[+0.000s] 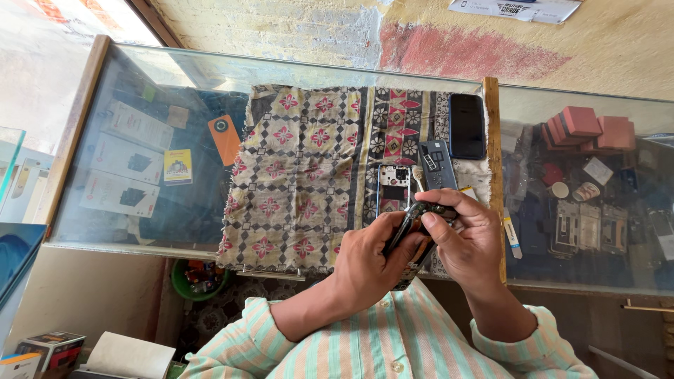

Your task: The person cleans a phone battery with a toothbrush, then uses a screwdriver to remove screws from a phone chassis. They separate the phone into two halves, reposition internal components, and reassemble the device by inserting the battery and securing the casing.

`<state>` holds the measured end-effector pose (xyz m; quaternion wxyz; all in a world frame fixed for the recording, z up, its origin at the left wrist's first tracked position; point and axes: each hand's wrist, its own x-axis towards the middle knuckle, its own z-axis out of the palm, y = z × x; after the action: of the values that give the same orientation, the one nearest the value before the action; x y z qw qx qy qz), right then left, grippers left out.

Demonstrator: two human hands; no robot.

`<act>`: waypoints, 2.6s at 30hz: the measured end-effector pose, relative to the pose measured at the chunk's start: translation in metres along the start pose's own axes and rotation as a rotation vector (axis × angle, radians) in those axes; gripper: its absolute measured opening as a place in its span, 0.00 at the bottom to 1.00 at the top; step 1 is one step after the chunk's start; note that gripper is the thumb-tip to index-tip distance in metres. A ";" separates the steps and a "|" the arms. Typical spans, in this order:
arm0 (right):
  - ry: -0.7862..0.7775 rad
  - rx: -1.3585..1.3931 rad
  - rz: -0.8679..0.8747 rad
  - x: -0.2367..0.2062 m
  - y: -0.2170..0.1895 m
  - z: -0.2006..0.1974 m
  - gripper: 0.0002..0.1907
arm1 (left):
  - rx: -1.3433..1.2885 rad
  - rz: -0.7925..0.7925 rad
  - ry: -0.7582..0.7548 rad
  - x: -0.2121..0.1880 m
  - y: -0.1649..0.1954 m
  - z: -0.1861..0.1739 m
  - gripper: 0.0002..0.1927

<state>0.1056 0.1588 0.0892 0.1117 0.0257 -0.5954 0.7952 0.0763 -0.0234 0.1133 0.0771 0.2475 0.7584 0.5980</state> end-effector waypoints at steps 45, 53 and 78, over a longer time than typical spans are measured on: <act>-0.055 -0.211 0.095 -0.005 0.010 -0.013 0.12 | -0.050 -0.075 -0.048 -0.007 -0.001 -0.004 0.15; -0.128 -0.238 0.017 -0.007 0.007 -0.026 0.14 | -0.056 0.012 -0.077 -0.007 -0.001 0.000 0.16; -0.106 -0.225 0.004 -0.012 -0.004 -0.023 0.15 | 0.001 0.006 -0.095 -0.008 -0.006 0.007 0.16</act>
<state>0.1202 0.1803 0.0838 0.0808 0.0539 -0.6859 0.7211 0.0847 -0.0222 0.1045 0.1113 0.2779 0.7535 0.5853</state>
